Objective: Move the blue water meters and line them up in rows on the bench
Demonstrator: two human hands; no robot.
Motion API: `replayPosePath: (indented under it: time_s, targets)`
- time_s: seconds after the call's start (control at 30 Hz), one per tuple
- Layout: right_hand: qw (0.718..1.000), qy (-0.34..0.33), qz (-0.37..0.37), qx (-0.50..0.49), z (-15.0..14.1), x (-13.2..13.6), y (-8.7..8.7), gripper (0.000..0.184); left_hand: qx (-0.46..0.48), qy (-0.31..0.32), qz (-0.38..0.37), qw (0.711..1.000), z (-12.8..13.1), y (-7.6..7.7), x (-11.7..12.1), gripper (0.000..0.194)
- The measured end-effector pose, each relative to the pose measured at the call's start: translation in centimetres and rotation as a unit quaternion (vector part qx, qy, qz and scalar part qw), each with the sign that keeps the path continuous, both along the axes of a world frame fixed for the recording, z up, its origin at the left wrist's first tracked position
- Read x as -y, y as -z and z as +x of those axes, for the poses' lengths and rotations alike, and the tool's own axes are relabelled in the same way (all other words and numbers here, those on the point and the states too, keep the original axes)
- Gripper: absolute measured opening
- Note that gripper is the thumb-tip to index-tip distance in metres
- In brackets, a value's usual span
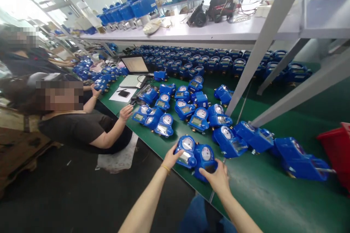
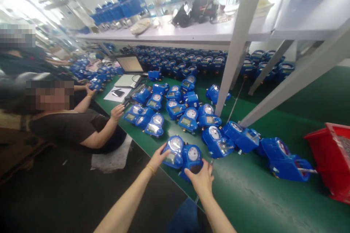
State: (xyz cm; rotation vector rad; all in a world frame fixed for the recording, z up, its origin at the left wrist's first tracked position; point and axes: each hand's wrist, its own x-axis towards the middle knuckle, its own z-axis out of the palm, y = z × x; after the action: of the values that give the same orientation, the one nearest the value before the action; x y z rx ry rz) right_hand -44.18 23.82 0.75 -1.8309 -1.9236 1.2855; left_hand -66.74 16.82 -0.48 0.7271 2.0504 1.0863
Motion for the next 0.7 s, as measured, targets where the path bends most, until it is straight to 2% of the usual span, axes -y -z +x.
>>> replayPosePath:
  time_s: [0.1,0.23,0.33,0.43,0.57,0.63,0.7]
  targets:
    - [0.996,0.035,0.014,-0.078,-2.6,0.0,0.7,0.107,-0.078,-0.015,-0.006,0.997,-1.8,-0.9,-1.3,0.082]
    - [0.988,0.056,-0.012,-0.143,-3.4,0.6,2.6,0.104,-0.209,0.029,0.002,0.977,-0.5,-1.3,-1.2,0.100]
    - [0.980,0.070,-0.014,-0.183,-4.4,0.1,3.2,0.101,-0.276,0.043,0.004,0.960,-0.1,-1.0,-1.4,0.115]
    - [0.972,0.077,-0.033,-0.221,-6.0,-0.5,2.9,0.103,-0.353,0.050,0.025,0.934,-0.8,-0.7,-2.3,0.122]
    - [0.964,0.069,-0.069,-0.247,-7.8,-0.9,2.2,0.106,-0.464,0.061,0.072,0.881,-1.9,-0.4,-3.8,0.125]
    - [0.965,0.058,-0.081,-0.243,-8.4,-1.4,1.9,0.105,-0.487,0.065,0.082,0.867,-2.2,-0.2,-4.3,0.122]
    - [0.967,0.040,-0.090,-0.236,-8.4,-2.0,1.3,0.101,-0.490,0.064,0.078,0.866,-2.2,-0.2,-4.4,0.120]
